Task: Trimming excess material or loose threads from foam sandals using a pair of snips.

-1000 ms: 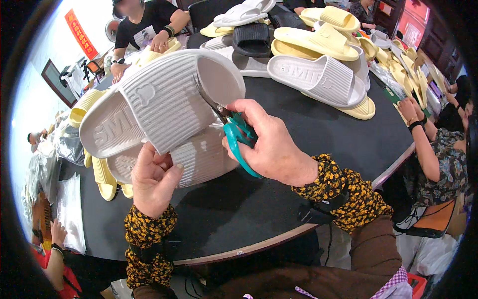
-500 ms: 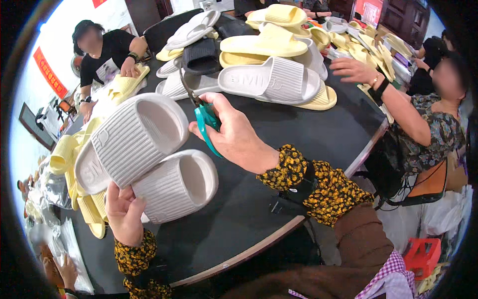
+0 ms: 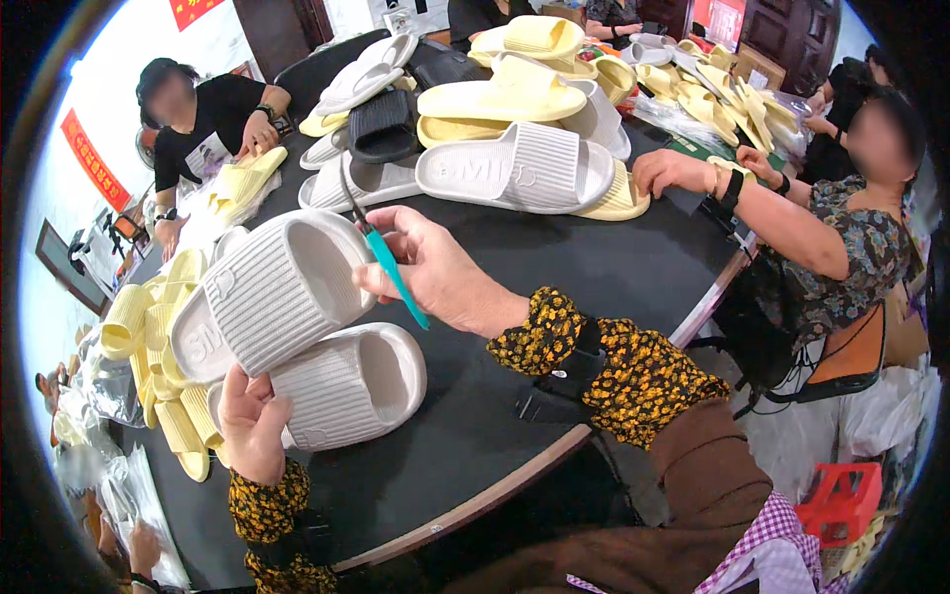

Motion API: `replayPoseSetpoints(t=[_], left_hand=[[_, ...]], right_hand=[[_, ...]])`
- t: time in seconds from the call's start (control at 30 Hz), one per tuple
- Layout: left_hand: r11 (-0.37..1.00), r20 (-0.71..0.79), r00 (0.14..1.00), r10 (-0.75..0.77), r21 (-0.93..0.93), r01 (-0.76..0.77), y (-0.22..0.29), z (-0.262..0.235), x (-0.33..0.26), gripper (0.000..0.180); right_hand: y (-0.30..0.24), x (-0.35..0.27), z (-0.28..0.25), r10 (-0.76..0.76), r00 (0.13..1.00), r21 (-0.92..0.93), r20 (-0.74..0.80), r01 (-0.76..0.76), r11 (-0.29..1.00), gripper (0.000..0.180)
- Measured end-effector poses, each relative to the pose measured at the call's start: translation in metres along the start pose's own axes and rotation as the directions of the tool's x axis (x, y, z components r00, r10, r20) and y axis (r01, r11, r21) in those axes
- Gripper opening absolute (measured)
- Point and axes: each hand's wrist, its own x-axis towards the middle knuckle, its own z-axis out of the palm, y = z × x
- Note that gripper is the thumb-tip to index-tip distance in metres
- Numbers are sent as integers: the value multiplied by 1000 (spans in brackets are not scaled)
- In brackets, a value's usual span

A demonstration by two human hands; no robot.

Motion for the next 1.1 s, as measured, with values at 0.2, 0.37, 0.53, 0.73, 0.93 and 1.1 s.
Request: replayPoseSetpoints(t=[0.2,0.37,0.53,0.73,0.93,1.1], left_hand=[[994,-4,999,46,98,-46,3,1,-5,63],[760,207,976,-61,644,-89,31,11,-1,49],[562,434,900,22,739,-371,60,9,-21,30],[284,621,784,3,751,-596,68,0,-40,18],[275,523,850,63,810,-518,52,-12,-70,30],[323,157,985,-70,938,-126,44,-35,-110,79]], right_hand=[[-3,3,5,-119,985,-87,-123,109,990,46],[-14,8,-19,-333,901,-293,-278,250,923,41],[-31,13,-40,-386,889,-225,-248,334,915,37],[-44,11,-66,-277,920,-311,-276,187,932,36],[-35,10,-64,-47,995,-412,-92,5,911,44],[-32,10,-56,61,994,-426,-87,-92,900,42]])
